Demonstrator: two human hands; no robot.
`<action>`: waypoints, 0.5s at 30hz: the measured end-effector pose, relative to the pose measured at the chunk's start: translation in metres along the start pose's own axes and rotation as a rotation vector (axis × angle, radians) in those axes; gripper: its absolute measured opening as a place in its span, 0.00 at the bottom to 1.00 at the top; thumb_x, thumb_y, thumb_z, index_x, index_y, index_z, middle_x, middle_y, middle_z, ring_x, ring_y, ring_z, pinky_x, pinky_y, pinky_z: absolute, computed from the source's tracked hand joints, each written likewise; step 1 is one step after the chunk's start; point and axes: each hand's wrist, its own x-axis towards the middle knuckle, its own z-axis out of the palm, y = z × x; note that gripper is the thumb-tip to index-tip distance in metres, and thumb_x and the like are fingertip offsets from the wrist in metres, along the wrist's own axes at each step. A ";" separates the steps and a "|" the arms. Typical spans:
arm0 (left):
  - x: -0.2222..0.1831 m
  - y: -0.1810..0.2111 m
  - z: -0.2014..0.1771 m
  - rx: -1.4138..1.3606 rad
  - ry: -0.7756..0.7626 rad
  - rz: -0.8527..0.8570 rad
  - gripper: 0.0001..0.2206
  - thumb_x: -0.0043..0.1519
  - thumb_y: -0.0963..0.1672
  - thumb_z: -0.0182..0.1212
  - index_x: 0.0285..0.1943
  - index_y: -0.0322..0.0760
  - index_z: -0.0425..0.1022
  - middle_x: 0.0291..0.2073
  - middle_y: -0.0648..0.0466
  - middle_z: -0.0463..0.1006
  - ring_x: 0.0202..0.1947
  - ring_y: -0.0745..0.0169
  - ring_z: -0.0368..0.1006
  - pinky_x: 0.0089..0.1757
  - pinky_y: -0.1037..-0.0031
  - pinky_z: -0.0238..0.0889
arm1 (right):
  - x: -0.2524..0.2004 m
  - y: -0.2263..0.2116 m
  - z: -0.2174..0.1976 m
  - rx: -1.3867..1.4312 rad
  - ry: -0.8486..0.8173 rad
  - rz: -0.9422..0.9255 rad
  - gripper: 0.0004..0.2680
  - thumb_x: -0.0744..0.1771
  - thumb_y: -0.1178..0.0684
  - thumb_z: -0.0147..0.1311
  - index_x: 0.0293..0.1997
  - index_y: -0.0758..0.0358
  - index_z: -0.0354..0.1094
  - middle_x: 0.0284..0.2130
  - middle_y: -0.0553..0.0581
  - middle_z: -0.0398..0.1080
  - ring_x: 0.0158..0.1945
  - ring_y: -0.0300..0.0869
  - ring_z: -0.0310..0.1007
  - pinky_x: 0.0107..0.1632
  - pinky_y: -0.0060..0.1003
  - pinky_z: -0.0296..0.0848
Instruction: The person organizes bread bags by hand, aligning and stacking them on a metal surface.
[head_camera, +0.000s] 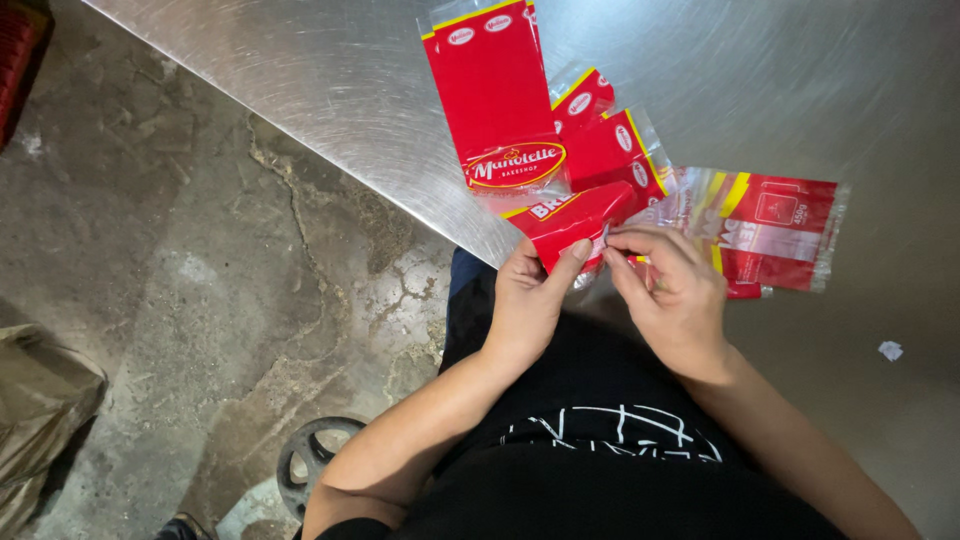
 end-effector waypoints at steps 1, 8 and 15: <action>-0.002 0.004 0.002 0.024 -0.032 -0.006 0.10 0.67 0.39 0.64 0.57 0.31 0.74 0.50 0.53 0.82 0.49 0.71 0.76 0.52 0.76 0.69 | 0.000 -0.001 0.001 -0.004 0.005 0.021 0.06 0.67 0.62 0.63 0.47 0.66 0.74 0.44 0.57 0.77 0.44 0.42 0.77 0.44 0.33 0.74; -0.002 0.013 0.008 0.035 -0.034 0.015 0.13 0.65 0.36 0.65 0.57 0.30 0.74 0.49 0.53 0.82 0.49 0.69 0.77 0.54 0.75 0.70 | 0.002 -0.006 0.001 -0.162 0.030 -0.152 0.06 0.66 0.63 0.63 0.45 0.65 0.72 0.44 0.58 0.75 0.45 0.50 0.76 0.48 0.41 0.74; -0.002 0.005 0.001 0.084 -0.051 0.025 0.11 0.67 0.37 0.64 0.57 0.28 0.76 0.49 0.52 0.82 0.48 0.70 0.76 0.53 0.76 0.69 | 0.000 0.005 0.003 0.082 -0.066 0.132 0.03 0.69 0.62 0.59 0.44 0.67 0.70 0.39 0.56 0.73 0.39 0.40 0.74 0.39 0.32 0.69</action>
